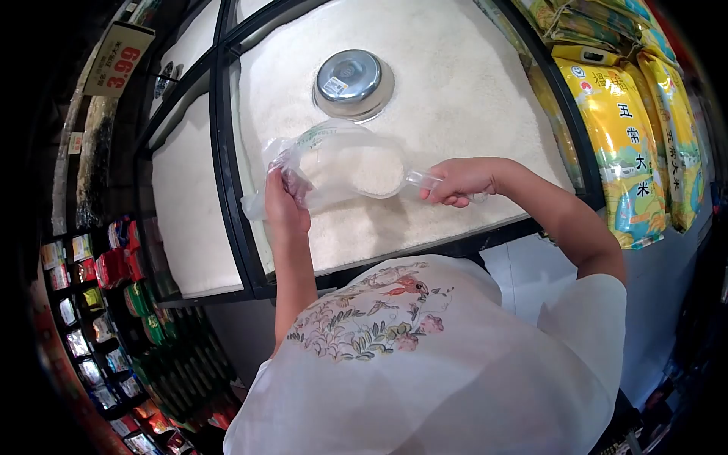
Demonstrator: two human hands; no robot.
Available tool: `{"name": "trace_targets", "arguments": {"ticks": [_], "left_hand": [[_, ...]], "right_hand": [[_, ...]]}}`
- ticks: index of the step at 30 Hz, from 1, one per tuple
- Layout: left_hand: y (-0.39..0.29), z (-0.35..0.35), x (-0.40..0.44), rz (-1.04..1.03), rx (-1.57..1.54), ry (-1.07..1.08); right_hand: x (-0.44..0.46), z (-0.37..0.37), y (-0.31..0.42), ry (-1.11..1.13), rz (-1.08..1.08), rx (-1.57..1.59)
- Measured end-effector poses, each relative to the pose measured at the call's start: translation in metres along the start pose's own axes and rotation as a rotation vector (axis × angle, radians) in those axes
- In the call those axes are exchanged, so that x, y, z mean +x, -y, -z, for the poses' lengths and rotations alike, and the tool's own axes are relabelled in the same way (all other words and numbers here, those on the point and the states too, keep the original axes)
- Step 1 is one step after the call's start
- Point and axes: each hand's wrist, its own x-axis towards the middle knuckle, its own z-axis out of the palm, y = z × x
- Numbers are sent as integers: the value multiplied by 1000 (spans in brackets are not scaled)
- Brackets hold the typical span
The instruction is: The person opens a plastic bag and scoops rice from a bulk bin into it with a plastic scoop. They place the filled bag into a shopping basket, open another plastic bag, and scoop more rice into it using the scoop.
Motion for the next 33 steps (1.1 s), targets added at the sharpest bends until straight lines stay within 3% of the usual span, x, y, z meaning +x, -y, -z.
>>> {"name": "trace_targets", "arguments": {"ticks": [5, 7, 8, 10, 11, 13, 17, 24, 26, 33], "left_hand": [[1, 2, -4, 17, 10, -15], [-1, 6, -3, 14, 12, -30], [-2, 7, -3, 10, -1, -43], [-3, 11, -1, 7, -14, -61], [-2, 13, 0, 9, -12, -92], [-2, 17, 1, 19, -11, -125], [-4, 22, 7, -16, -45, -120], [-8, 24, 13, -65, -33, -146], [-10, 25, 16, -48, -49, -152], [-22, 26, 29, -64, -116, -182]], "right_hand": [[79, -19, 18, -87, 89, -357], [94, -33, 26, -287, 109, -696], [96, -39, 28, -286, 115, -697], [99, -46, 30, -517, 197, -1185], [101, -45, 27, -514, 198, -1185], [104, -36, 14, -779, 409, -1459], [70, -19, 9, -782, 353, -1555], [-13, 36, -50, -788, 411, -1386], [-29, 45, -65, -817, 163, -1338], [-38, 39, -88, -749, 128, -1334]]}}
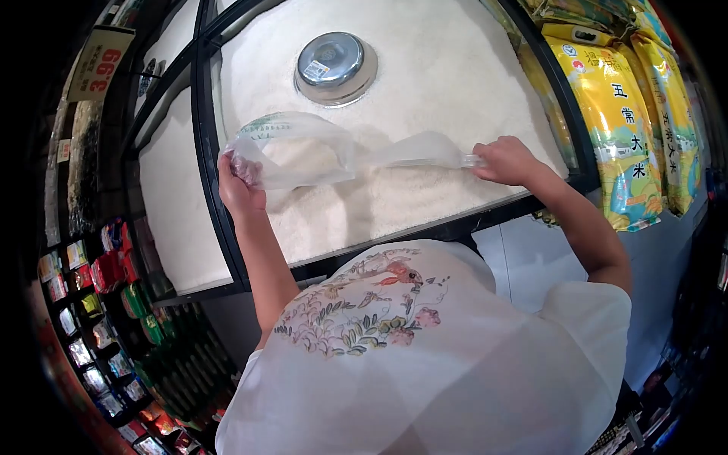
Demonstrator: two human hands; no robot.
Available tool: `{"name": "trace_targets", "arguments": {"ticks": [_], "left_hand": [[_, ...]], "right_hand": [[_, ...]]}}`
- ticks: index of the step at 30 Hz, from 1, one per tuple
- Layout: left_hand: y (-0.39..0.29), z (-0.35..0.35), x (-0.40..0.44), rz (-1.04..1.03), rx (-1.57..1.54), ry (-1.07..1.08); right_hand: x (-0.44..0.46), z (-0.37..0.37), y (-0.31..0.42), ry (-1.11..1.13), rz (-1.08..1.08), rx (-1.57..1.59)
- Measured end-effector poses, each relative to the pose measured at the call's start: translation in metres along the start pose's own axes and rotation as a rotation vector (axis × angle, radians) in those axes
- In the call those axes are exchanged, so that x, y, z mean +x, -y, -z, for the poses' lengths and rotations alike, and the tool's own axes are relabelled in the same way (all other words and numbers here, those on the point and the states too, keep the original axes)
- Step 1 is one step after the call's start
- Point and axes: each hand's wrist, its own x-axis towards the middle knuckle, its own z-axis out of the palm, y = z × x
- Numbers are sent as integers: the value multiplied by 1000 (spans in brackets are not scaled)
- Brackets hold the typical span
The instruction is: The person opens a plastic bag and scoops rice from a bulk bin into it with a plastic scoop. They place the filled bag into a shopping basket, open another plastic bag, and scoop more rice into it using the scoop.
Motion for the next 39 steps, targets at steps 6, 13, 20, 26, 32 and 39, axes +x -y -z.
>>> {"name": "trace_targets", "arguments": {"ticks": [6, 13, 20, 26, 32, 39], "left_hand": [[-6, -12, -4, -26, 7, -171], [0, 14, -1, -24, -18, -63], [4, 15, -3, -4, -44, -17], [5, 16, -3, 16, -39, 7], [7, 21, 0, 17, -53, 5], [10, 20, -2, 16, -77, 3]], "right_hand": [[24, -18, 30, 135, 22, 61], [39, -26, 57, 229, 229, 41], [45, -30, 68, 112, 179, 45], [49, -30, 82, 273, 302, 51], [52, -31, 80, 409, 298, 124], [57, -38, 67, 778, 97, 641]]}}
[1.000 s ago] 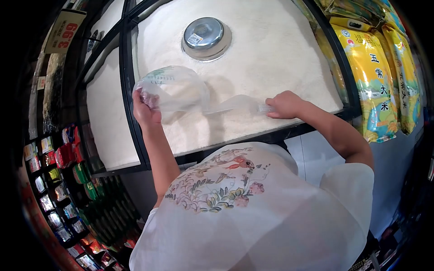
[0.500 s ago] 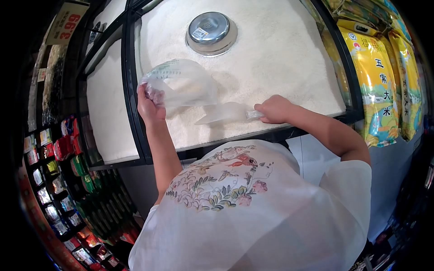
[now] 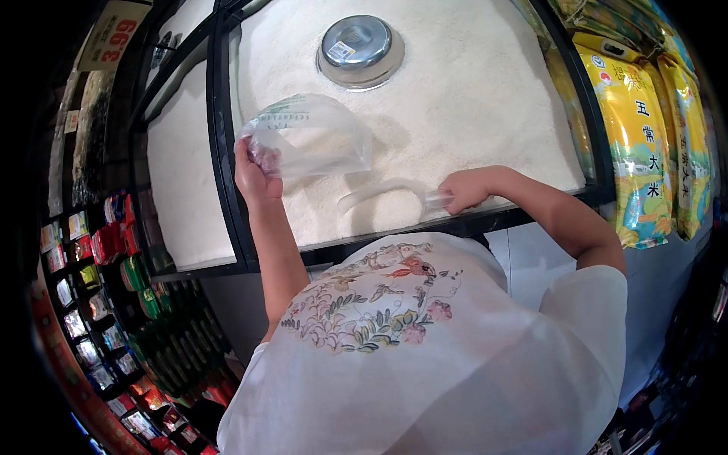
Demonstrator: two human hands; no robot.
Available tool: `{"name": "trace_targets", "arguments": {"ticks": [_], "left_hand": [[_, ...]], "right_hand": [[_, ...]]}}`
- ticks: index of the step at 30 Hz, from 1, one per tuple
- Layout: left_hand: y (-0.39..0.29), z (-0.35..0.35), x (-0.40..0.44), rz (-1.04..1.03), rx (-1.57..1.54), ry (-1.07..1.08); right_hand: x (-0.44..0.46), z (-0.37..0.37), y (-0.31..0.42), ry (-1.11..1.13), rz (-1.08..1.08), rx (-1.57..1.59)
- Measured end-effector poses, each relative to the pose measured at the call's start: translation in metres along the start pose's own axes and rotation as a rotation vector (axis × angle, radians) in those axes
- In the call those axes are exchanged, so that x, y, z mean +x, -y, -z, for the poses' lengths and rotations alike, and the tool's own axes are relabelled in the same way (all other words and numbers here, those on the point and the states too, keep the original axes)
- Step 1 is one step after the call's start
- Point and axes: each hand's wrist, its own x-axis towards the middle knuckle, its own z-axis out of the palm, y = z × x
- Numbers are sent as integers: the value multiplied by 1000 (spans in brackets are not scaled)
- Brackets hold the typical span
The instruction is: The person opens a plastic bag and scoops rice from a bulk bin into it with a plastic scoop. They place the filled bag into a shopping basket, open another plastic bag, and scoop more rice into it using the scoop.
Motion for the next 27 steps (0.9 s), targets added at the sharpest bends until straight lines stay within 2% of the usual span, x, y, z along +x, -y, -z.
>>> {"name": "trace_targets", "arguments": {"ticks": [7, 10, 15, 17, 19, 21, 23, 25, 26, 27], "left_hand": [[-3, -3, -5, -23, 103, -84], [-2, -6, -9, -15, 100, -73], [-4, -6, -17, -50, 262, 92], [-4, -7, -21, -54, 301, 64], [-2, -7, -25, -57, 341, 35], [3, -5, -27, -19, 350, 42], [7, -11, -29, 6, 327, 30], [7, -14, -29, 28, 306, 25], [6, -13, -29, 29, 321, 58], [4, -13, -28, 31, 335, 89]], "right_hand": [[-35, 14, 10, 103, -64, 330], [-51, 22, 22, 106, -14, 476], [-60, 39, 50, 69, 79, 642], [-55, 44, 57, 63, 80, 646], [-43, 48, 62, 69, 131, 778], [-26, 51, 80, 38, 126, 757], [-7, 52, 101, -73, 133, 567], [20, 54, 112, -72, 149, 271], [26, 52, 120, -82, 155, 273], [30, 47, 128, -174, 129, 134]]}}
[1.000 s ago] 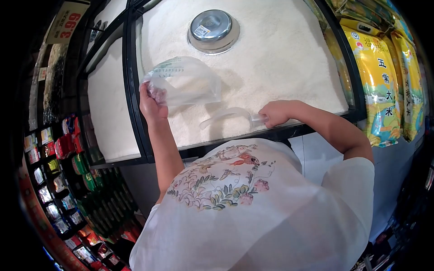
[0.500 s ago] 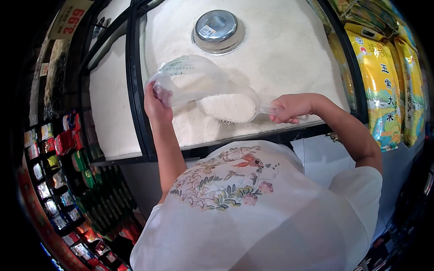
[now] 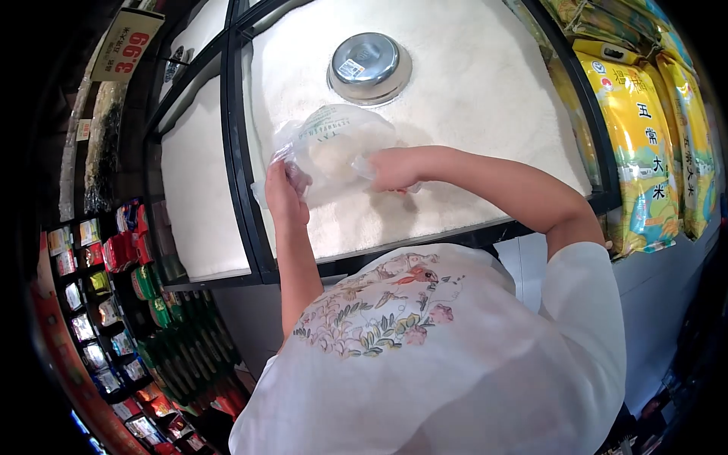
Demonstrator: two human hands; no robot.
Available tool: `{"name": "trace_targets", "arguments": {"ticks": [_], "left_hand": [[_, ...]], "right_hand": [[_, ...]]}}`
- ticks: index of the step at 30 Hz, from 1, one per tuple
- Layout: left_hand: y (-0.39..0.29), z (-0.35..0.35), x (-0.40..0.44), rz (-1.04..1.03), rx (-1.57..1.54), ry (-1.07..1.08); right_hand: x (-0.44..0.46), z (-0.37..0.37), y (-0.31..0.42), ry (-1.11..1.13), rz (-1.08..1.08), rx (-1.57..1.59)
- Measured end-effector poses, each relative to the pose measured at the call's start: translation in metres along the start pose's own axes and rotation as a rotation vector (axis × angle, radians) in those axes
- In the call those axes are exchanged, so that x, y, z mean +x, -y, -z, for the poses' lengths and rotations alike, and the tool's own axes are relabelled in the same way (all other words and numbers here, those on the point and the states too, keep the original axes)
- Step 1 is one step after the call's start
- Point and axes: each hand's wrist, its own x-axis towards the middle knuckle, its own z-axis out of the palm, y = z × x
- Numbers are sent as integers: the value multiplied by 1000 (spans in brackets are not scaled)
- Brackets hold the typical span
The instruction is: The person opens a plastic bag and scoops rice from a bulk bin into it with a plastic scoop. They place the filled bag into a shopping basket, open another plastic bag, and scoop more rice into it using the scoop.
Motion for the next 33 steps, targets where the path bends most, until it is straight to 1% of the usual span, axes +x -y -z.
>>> {"name": "trace_targets", "arguments": {"ticks": [1, 2, 4, 5, 7, 10, 11, 13, 15, 16, 18, 19, 21, 25, 27, 31, 33], "left_hand": [[-2, 0, 0, -5, 3, 3], [-3, 1, 0, -7, -3, -12], [-4, 4, 0, -9, -11, -35], [-4, 6, 0, -7, -5, -33], [-4, 8, -1, 3, -2, -33], [-4, 4, -2, 9, -58, -65], [-6, 5, -1, -4, -43, -60], [-3, 12, 2, -24, -44, -22], [-6, 9, 3, -29, -73, -41], [-6, 9, 4, -23, -74, -42], [-2, 9, 7, -9, -59, -73], [-2, 5, 7, -3, -59, -82], [-2, 0, 6, 8, -56, -82], [-3, -4, 5, 11, -28, -62], [-5, -3, 4, 11, -19, -64], [-3, 3, 5, -13, -21, -45], [-1, 4, 5, -17, -24, -43]], "right_hand": [[3, -5, 3, -81, -9, -147], [7, -8, 0, -82, -5, -148], [16, -14, -7, -292, 22, -637], [17, -15, -13, -286, 24, -638], [12, -13, -29, -551, 118, -904], [-25, 4, -35, -495, 139, -903], [-33, 9, -49, -492, 126, -904], [-53, 19, -81, -594, 175, -862], [-78, 31, -111, -677, 90, -895], [-89, 36, -129, -673, 75, -895], [-108, 45, -155, -880, -28, -886], [-114, 47, -161, -882, -38, -888], [-125, 46, -167, -893, -366, -619], [-134, 46, -189, -896, -363, -701], [-135, 41, -188, -829, -340, -724], [-136, 36, -187, -768, -345, -690], [-139, 35, -189, -706, -290, -711]]}}
